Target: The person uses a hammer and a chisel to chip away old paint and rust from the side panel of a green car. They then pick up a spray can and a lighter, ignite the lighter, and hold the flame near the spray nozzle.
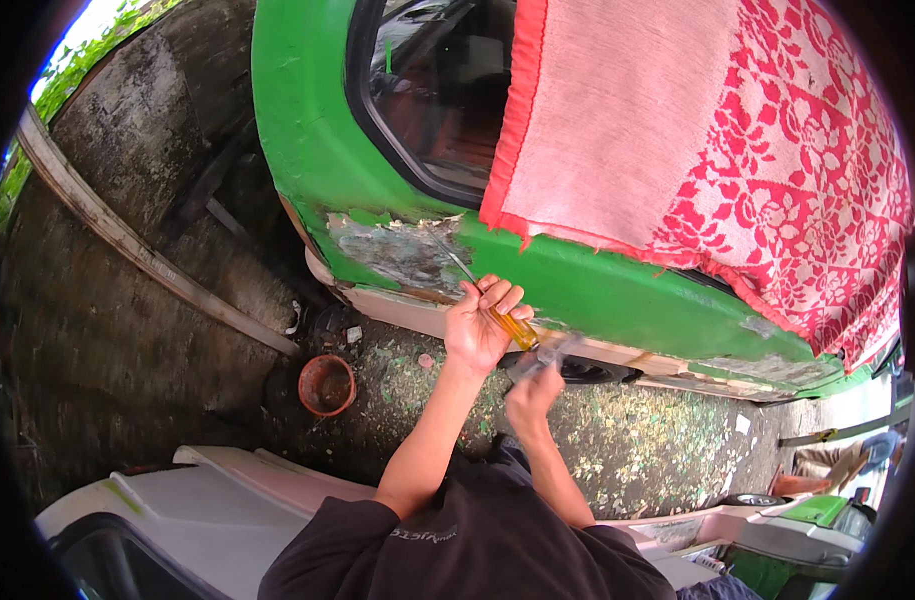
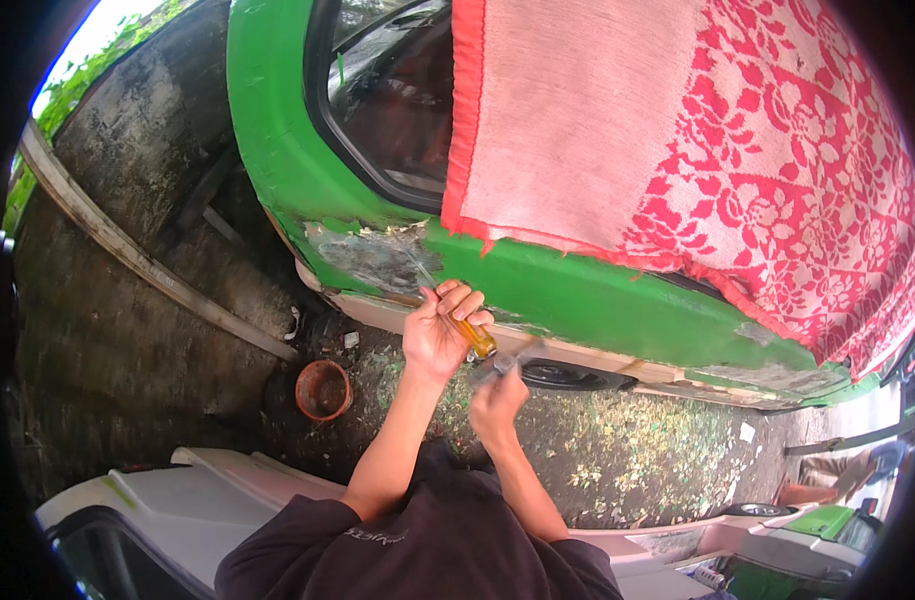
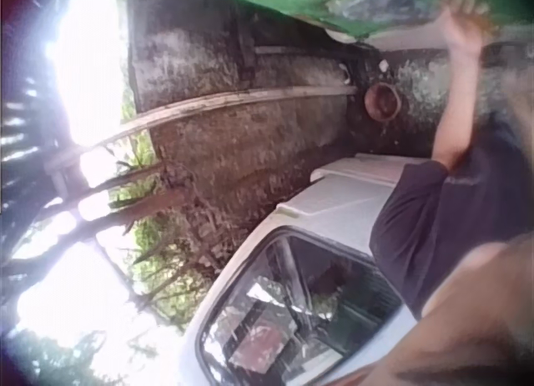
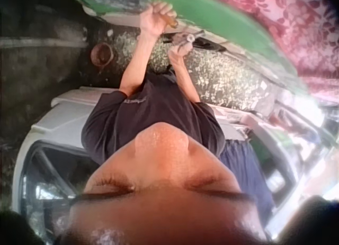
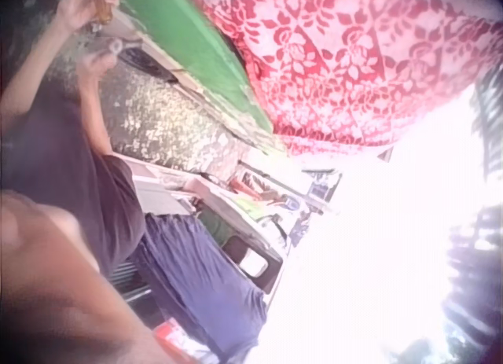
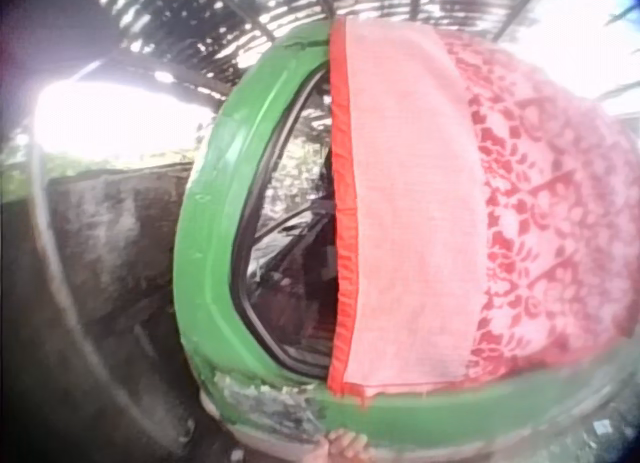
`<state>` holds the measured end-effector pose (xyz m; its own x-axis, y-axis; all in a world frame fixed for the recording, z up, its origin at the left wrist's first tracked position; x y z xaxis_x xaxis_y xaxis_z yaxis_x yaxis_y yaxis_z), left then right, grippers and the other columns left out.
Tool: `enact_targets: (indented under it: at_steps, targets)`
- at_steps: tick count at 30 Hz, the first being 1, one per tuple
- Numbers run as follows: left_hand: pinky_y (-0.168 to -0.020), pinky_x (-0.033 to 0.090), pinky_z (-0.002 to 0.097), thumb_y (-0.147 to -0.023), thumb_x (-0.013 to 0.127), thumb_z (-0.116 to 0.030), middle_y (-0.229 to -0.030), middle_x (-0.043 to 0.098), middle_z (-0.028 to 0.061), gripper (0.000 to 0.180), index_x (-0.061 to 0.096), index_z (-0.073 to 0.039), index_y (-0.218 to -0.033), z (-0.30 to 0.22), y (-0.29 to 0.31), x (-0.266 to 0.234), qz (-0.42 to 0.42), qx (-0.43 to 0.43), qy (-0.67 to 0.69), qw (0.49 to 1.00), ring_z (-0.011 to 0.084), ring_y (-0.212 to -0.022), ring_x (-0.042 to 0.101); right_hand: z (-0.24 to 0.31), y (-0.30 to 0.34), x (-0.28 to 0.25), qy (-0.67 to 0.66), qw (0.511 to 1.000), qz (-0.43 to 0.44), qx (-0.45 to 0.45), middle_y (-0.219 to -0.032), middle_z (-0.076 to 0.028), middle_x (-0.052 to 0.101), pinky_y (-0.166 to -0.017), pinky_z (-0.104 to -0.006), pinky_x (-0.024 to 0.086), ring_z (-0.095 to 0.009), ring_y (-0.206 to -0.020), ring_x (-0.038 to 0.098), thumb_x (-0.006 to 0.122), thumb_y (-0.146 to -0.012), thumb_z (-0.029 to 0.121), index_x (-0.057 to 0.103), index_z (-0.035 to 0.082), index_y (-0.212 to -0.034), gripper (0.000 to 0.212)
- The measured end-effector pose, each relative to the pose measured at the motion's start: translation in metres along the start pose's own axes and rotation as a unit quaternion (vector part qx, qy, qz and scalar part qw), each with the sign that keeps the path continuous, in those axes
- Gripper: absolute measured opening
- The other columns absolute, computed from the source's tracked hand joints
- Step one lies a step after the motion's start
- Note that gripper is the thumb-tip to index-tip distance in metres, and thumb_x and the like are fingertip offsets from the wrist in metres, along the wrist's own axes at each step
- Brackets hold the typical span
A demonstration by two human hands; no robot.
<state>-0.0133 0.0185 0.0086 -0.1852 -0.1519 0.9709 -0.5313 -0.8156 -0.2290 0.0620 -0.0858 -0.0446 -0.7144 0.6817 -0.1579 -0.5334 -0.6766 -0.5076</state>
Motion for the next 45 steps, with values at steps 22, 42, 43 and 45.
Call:
enact_targets:
  at_steps: [22, 42, 43, 45]
  targets:
    - [-0.075, 0.037, 0.0361, -0.096, 0.05, -0.042, -0.07, 0.043, -0.0019, 0.032, 0.052, -0.01, -0.093, -0.007, 0.003, -0.006, -0.021, 0.008, -0.041, 0.999, 0.017, -0.074, 0.045, 0.017, -0.028, -0.044, -0.435, 0.821, 0.283, 0.237, -0.085, 0.0, 0.045, -0.065, -0.0266, 0.036, -0.008, -0.071, 0.039, 0.048, -0.097, 0.017, 0.046, -0.003, -0.118, 0.029]
    - [-0.075, 0.036, 0.0355, -0.097, 0.047, -0.042, -0.069, 0.044, -0.001, 0.035, 0.051, -0.008, -0.087, -0.008, -0.005, 0.012, -0.081, 0.007, -0.027, 0.996, 0.0189, -0.073, 0.045, -0.024, -0.005, -0.015, -0.064, 0.981, 0.025, -0.18, -0.071, -0.004, 0.05, -0.047, -0.0269, 0.033, -0.013, -0.054, 0.044, 0.054, -0.093, 0.029, 0.052, 0.006, -0.087, 0.024]
    - [-0.075, 0.037, 0.0356, -0.097, 0.046, -0.042, -0.069, 0.044, -0.0009, 0.036, 0.051, -0.008, -0.087, -0.008, -0.003, 0.01, -0.079, 0.008, -0.024, 0.997, 0.0189, -0.072, 0.044, -0.025, -0.004, -0.016, -0.044, 0.984, 0.029, -0.171, -0.07, -0.003, 0.05, -0.048, -0.0267, 0.033, -0.013, -0.054, 0.044, 0.053, -0.093, 0.028, 0.052, 0.007, -0.088, 0.022]
    - [-0.075, 0.037, 0.0359, -0.098, 0.045, -0.042, -0.069, 0.043, -0.0009, 0.036, 0.051, -0.008, -0.086, -0.011, 0.001, 0.007, -0.07, 0.014, -0.022, 0.997, 0.0188, -0.072, 0.044, -0.012, -0.002, -0.023, -0.205, 0.975, 0.031, -0.08, -0.067, -0.004, 0.05, -0.048, -0.0287, 0.036, -0.014, -0.053, 0.046, 0.053, -0.092, 0.025, 0.049, 0.005, -0.083, 0.022]
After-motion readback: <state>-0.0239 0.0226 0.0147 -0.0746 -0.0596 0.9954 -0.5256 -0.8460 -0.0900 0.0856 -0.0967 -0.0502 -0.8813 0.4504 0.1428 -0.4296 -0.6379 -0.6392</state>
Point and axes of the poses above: each hand's wrist, its own y-axis away from the middle knuckle, its own x-axis out of the palm, z = x × y, the point moved 3 cm from there along -y, towards the middle knuckle
